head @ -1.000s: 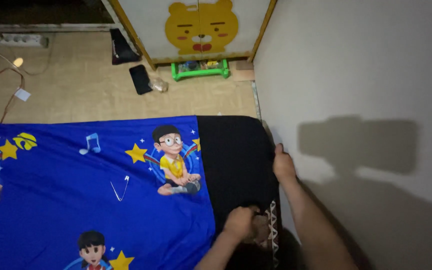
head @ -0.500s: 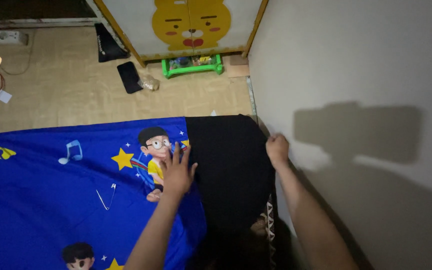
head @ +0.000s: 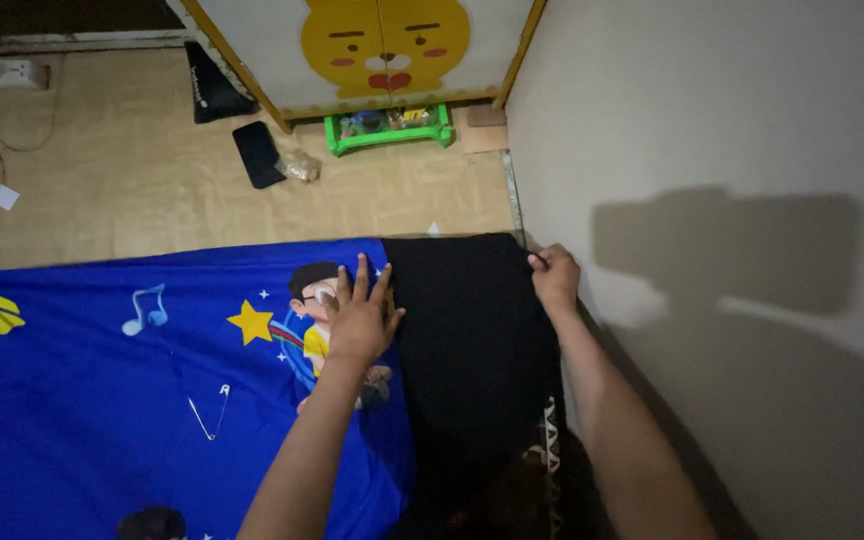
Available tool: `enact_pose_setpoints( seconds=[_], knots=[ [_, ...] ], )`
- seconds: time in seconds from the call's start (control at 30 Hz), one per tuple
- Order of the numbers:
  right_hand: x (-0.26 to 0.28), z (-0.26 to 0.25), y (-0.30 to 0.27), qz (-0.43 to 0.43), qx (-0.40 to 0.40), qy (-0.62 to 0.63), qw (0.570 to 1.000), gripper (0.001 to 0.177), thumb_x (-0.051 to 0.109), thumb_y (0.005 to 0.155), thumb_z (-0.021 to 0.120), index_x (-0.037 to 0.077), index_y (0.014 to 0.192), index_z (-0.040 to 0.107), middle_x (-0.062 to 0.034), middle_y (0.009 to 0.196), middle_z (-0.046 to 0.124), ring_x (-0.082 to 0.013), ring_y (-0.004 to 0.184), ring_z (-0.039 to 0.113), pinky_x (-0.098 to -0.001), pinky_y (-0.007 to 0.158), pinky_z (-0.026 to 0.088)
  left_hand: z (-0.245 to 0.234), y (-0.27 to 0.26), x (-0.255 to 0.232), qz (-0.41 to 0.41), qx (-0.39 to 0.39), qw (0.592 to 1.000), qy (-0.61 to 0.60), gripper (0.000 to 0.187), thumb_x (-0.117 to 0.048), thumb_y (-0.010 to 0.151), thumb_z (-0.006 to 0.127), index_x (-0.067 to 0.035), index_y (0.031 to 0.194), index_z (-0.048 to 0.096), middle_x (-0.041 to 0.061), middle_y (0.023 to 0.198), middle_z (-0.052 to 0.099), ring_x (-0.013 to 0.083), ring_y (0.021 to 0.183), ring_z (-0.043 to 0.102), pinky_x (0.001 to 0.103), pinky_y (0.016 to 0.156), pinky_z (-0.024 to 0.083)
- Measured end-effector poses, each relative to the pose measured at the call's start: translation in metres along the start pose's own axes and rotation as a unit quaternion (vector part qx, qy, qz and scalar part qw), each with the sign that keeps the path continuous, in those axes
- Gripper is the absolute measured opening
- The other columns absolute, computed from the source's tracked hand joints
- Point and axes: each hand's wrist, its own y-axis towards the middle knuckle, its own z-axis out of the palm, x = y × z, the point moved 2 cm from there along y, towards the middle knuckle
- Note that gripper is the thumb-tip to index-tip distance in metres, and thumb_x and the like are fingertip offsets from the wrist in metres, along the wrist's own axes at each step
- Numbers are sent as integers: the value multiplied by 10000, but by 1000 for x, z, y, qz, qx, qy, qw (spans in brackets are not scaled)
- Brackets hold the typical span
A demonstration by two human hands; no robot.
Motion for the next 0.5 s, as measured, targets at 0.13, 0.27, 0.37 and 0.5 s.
enact_pose_setpoints(
  seconds=[0.13, 0.27, 0.37, 0.5],
  knots=[
    [-17, 17, 12, 67, 71, -14, 995, 247, 268, 903, 795, 38, 965, 732, -169, 972, 749, -319, 905, 702, -397, 845, 541, -9, 15, 8, -23, 29, 999, -30, 930, -549, 795, 754, -345, 1583, 303, 87, 1710, 109, 462, 1531, 139, 796, 1073, 237],
    [42, -20, 9, 100, 173, 198, 960, 333, 361, 1007, 600, 111, 1180, 735, -134, 1231, 724, -263, 1161, 650, -379, 1028, 475, -12, 30, 18, -26, 86, 995, -35, 1084, -644, 686, 820, -369, 1582, 275, 61, 1707, 98, 419, 1544, 122, 804, 1075, 238],
    [66, -32, 4, 139, 260, 313, 903, 455, 446, 1045, 457, 156, 1292, 706, -103, 1420, 599, -241, 1324, 533, -381, 1116, 392, -12, 35, 24, -23, 90, 995, -39, 1149, -646, 644, 843, -370, 1592, 255, 57, 1701, 121, 407, 1555, 118, 795, 1079, 246],
    [59, -20, 3, 252, 299, 269, 880, 489, 481, 1012, 489, 179, 1359, 655, -102, 1486, 510, -264, 1350, 468, -426, 1101, 373, -22, 36, 22, -26, 86, 996, -21, 1144, -652, 643, 841, -374, 1590, 264, 42, 1698, 161, 389, 1571, 119, 783, 1104, 250]
  ],
)
